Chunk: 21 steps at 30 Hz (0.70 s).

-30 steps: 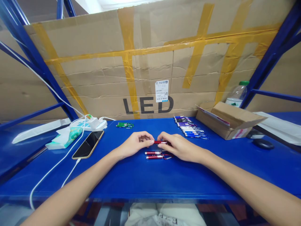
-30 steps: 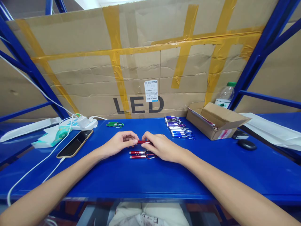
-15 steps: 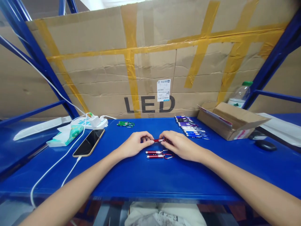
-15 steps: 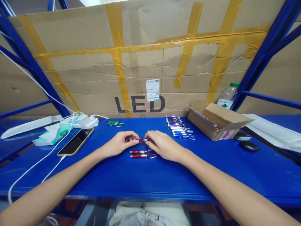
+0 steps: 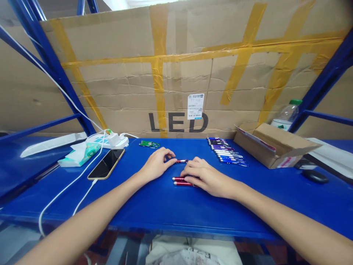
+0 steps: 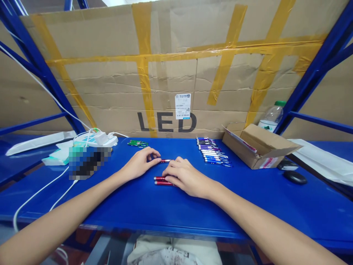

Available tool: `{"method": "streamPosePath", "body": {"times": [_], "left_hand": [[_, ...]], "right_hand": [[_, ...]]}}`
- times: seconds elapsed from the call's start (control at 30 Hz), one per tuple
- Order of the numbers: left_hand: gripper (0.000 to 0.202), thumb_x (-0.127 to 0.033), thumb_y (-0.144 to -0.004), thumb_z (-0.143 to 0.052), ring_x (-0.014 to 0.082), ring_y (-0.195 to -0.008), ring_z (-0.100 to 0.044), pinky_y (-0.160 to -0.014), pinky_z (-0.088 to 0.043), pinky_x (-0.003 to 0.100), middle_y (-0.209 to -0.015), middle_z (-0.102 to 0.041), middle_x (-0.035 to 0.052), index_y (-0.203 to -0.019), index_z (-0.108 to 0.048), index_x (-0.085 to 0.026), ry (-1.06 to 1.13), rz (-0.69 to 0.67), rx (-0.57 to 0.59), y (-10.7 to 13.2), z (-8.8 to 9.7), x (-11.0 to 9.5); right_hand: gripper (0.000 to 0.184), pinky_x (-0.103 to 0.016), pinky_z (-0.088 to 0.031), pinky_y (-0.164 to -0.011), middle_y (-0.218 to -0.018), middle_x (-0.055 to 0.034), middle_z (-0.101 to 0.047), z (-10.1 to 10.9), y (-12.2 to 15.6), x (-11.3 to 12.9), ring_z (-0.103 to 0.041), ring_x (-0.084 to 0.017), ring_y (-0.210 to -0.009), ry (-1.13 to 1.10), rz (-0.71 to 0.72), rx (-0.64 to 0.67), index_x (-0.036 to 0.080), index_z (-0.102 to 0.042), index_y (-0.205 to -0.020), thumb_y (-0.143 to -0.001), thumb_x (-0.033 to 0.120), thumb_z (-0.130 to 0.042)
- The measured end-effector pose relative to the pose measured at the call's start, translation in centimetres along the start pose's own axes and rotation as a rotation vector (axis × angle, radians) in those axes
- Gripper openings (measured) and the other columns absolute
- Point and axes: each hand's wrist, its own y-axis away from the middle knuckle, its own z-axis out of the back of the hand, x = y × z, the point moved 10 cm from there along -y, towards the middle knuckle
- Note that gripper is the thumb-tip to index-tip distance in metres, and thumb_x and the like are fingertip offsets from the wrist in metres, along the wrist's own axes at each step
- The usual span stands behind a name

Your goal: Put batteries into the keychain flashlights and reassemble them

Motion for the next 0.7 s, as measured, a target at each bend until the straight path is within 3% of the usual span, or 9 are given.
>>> {"method": "streamPosePath", "body": {"times": [0.23,0.4,0.53,0.7], "left_hand": [[0.042,-0.056,-0.102,-0.059,0.0265,-0.100,-0.069,-0.093,-0.052,0.039,-0.115,-0.078,0.0095,-0.114,-0.078,-0.020,0.242,0.162,-0.091,-0.5,1.1,1.6],[0.051,-0.063,-0.102,-0.057,0.0250,-0.096,-0.068,-0.079,-0.051,0.033,-0.108,-0.078,0.0109,-0.114,-0.079,-0.019,0.420,0.261,-0.150,-0.4,1.6,2.3],[0.054,-0.065,-0.102,-0.057,0.0211,-0.090,-0.066,-0.071,-0.050,0.028,-0.108,-0.076,0.0112,-0.113,-0.080,-0.018,0.578,0.316,-0.198,-0.4,1.8,2.7],[0.057,-0.069,-0.099,-0.062,0.0182,-0.087,-0.066,-0.067,-0.050,0.024,-0.109,-0.074,0.0115,-0.112,-0.079,-0.016,0.807,0.351,-0.191,-0.4,1.5,2.4]], "right_hand": [[0.027,-0.044,-0.042,-0.092,-0.116,-0.0084,-0.066,0.8,0.3,-0.7,-0.052,-0.026,-0.102,-0.009,-0.014,-0.056,0.024,-0.065,-0.116,-0.117,0.037,-0.042],[0.022,-0.044,-0.048,-0.098,-0.122,-0.0091,-0.065,2.3,0.6,-1.3,-0.056,-0.027,-0.111,-0.105,-0.056,-0.208,0.026,-0.058,-0.122,-0.117,0.037,-0.040],[0.030,-0.045,-0.050,-0.102,-0.127,-0.0115,-0.064,3.6,0.8,-1.5,-0.061,-0.027,-0.116,-0.111,-0.064,-0.321,0.027,-0.054,-0.140,-0.117,0.034,-0.035],[0.027,-0.040,-0.053,-0.091,-0.113,-0.0079,-0.069,3.5,0.9,-2.2,-0.067,-0.024,-0.101,-0.179,-0.137,-0.308,0.024,-0.057,-0.128,-0.117,0.036,-0.035]]}}
